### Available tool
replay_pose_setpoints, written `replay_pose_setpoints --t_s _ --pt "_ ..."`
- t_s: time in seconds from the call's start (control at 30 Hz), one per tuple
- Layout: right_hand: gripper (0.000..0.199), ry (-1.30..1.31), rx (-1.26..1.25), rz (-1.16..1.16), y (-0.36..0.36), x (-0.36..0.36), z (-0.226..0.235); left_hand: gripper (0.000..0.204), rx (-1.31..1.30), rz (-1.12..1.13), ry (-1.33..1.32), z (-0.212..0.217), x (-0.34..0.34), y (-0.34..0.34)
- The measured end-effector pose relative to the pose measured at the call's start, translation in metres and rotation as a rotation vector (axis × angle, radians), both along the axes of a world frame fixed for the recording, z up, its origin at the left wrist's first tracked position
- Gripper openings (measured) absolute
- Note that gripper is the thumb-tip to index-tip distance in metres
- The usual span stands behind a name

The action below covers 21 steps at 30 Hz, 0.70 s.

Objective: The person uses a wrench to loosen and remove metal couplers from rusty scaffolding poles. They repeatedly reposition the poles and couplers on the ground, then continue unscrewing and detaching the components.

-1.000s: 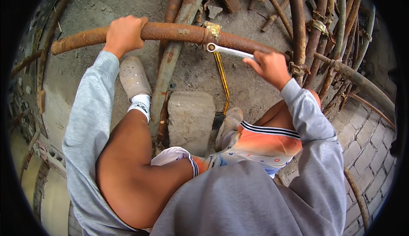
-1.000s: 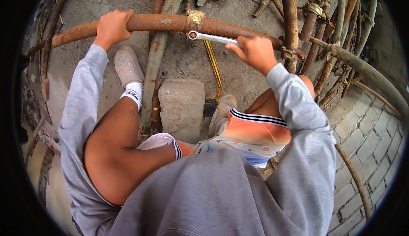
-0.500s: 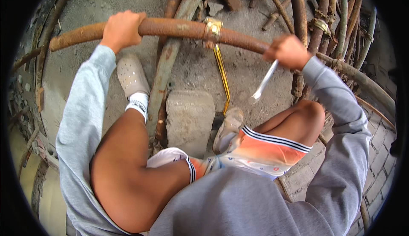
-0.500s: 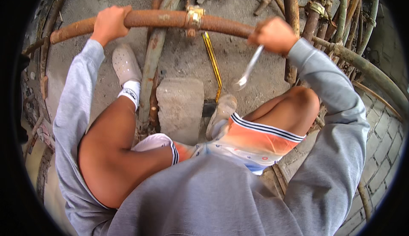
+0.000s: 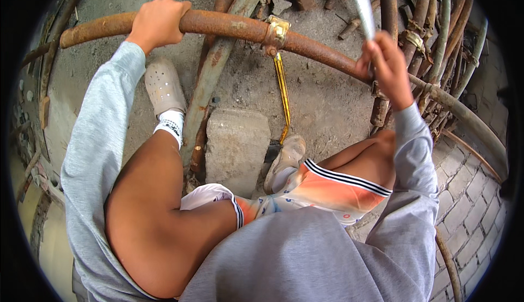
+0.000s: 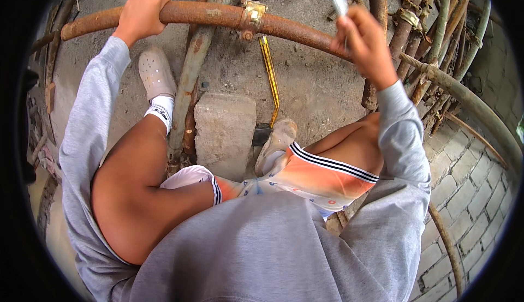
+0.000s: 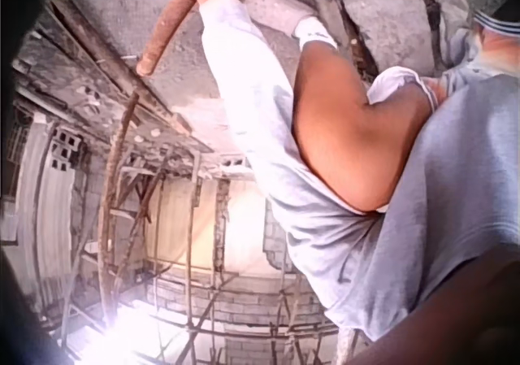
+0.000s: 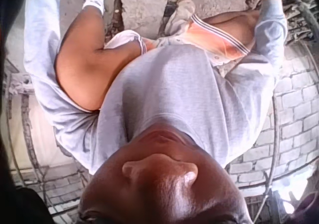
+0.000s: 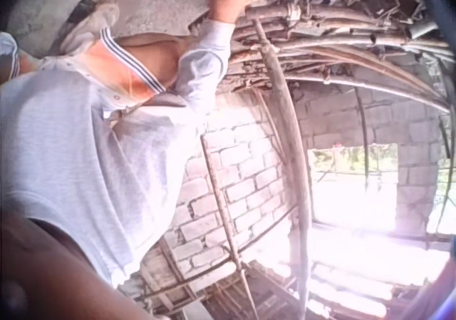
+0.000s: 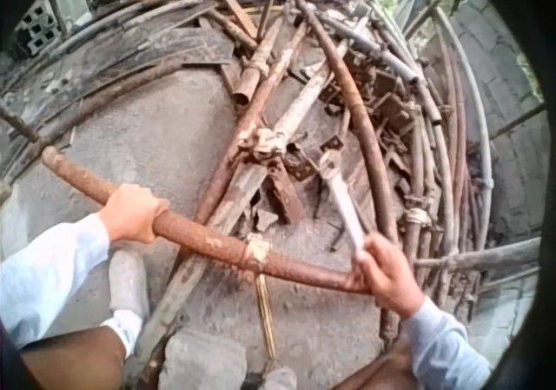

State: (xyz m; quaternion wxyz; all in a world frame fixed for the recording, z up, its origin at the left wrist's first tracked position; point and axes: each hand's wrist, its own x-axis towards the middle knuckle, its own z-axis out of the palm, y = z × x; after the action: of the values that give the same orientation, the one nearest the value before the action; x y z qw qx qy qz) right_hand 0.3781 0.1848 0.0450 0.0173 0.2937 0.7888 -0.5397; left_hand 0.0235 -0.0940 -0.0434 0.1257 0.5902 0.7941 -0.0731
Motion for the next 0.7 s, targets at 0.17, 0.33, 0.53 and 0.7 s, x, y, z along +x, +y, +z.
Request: replay_pose_setpoints --t_s 0.17,0.33,0.53,0.7 --pt "0.012 0.033 0.23 0.097 -0.005 0.02 -0.074 0.034 -0.006 -0.012 -0.002 0.004 -0.002 0.007" --pt "0.011 -0.402 0.384 0.543 -0.061 0.036 -0.081 0.034 0.04 0.002 0.012 -0.002 0.001 0.0" --pt "0.037 0.248 0.301 -0.078 0.008 -0.015 -0.037 0.033 0.043 -0.025 0.009 0.005 -0.003 0.01" --pt "0.016 -0.638 0.419 0.687 -0.081 0.042 -0.089 0.031 -0.022 -0.019 0.007 0.008 -0.002 0.013"
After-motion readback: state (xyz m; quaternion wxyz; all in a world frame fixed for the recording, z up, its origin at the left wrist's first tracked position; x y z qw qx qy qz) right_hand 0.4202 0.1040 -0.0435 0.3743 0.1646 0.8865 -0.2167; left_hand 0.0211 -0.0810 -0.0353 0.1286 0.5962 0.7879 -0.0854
